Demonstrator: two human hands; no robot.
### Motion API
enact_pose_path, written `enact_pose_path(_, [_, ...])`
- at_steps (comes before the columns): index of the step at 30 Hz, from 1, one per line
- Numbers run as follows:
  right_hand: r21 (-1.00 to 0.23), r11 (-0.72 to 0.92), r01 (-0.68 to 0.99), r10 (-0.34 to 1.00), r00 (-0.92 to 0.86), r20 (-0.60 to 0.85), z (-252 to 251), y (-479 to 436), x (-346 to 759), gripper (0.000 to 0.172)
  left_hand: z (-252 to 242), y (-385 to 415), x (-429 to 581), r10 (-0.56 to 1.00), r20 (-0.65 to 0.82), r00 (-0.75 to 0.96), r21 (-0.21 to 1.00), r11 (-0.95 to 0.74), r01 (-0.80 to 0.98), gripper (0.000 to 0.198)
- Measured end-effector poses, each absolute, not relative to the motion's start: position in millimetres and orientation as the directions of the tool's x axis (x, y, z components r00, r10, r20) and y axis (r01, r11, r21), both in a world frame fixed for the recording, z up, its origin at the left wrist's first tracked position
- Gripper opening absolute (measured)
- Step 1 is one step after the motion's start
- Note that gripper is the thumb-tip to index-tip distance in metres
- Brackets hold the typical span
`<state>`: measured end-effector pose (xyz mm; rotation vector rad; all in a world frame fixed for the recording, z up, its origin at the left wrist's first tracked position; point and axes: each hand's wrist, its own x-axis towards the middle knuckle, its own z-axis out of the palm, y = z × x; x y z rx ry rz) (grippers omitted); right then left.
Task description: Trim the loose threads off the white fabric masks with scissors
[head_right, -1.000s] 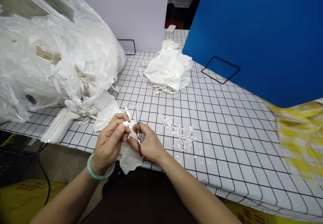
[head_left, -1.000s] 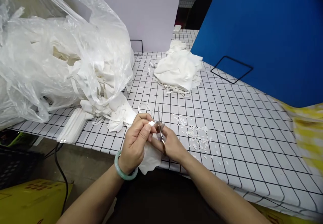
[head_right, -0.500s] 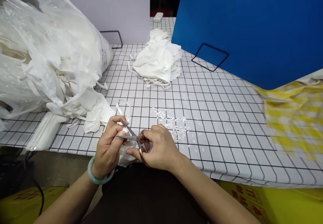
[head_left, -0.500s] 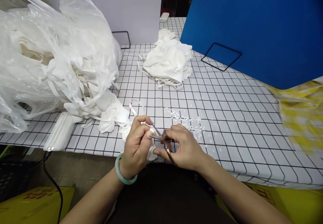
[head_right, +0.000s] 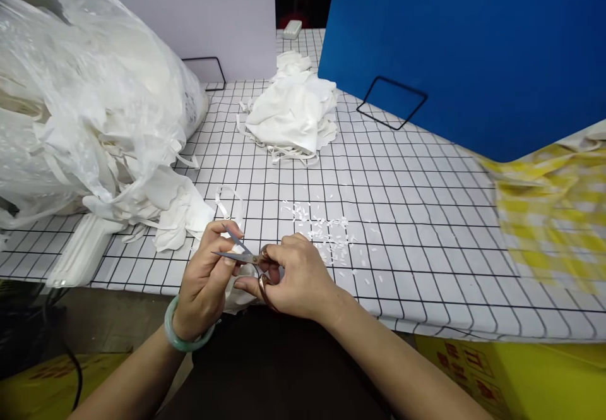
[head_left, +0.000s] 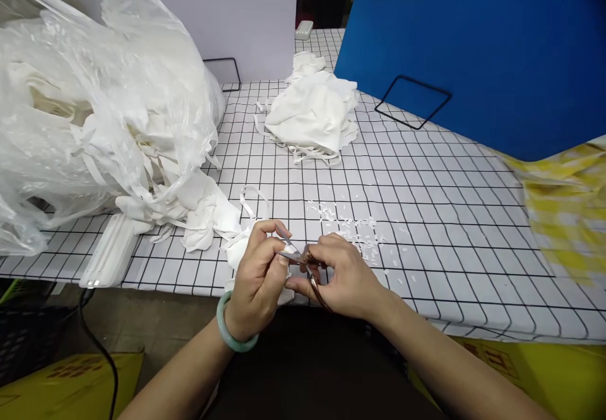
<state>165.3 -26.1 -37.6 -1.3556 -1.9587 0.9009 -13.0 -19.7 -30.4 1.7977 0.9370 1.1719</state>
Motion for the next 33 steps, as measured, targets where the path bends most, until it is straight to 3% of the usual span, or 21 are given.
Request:
enact_pose_path(13, [-0.776, 0.176, 0.605, 0.98, -0.183, 0.08, -50, -40, 180, 0.058, -36, -14, 4, 0.835, 0.383, 0.396, 0.865, -0.475, 0.164, 0.024])
enact_pose_path(21, [-0.769, -0.078, 0.635, 0.997, 0.057, -0.053, -73, -69, 204, 0.062, -56, -8, 40, 0.76, 0.322, 0.564, 0.887, -0.451, 0.1, 0.025])
enact_pose_path(25, [-0.848, -0.245, 0.47, 0.97, 0.121, -0.212, -77, -76, 217, 0.056, -54, -8, 39, 0.777, 0.28, 0.563, 0.911, -0.4, 0.1, 0.024])
enact_pose_path(27, [-0.887, -0.283, 0.364, 0.959, 0.101, -0.264, -72, -76, 224, 0.045, -48, -8, 22, 0.803, 0.257, 0.539, 0.91, -0.388, 0.144, 0.025])
enact_pose_path(29, [-0.92, -0.223, 0.323, 0.974, 0.043, -0.222, -68, -71, 225, 0.046, -45, -9, -5, 0.849, 0.277, 0.45, 0.872, -0.419, 0.254, 0.025])
enact_pose_path(32, [-0.921, -0.198, 0.334, 0.97, -0.067, -0.233, -66, -60, 202, 0.056, -53, -21, -49, 0.889, 0.378, 0.257, 0.696, -0.456, 0.554, 0.007])
enact_pose_path(33, [-0.918, -0.209, 0.338, 0.96, -0.106, -0.258, -68, -56, 187, 0.06, -59, -27, -60, 0.895, 0.374, 0.244, 0.632, -0.438, 0.64, 0.013])
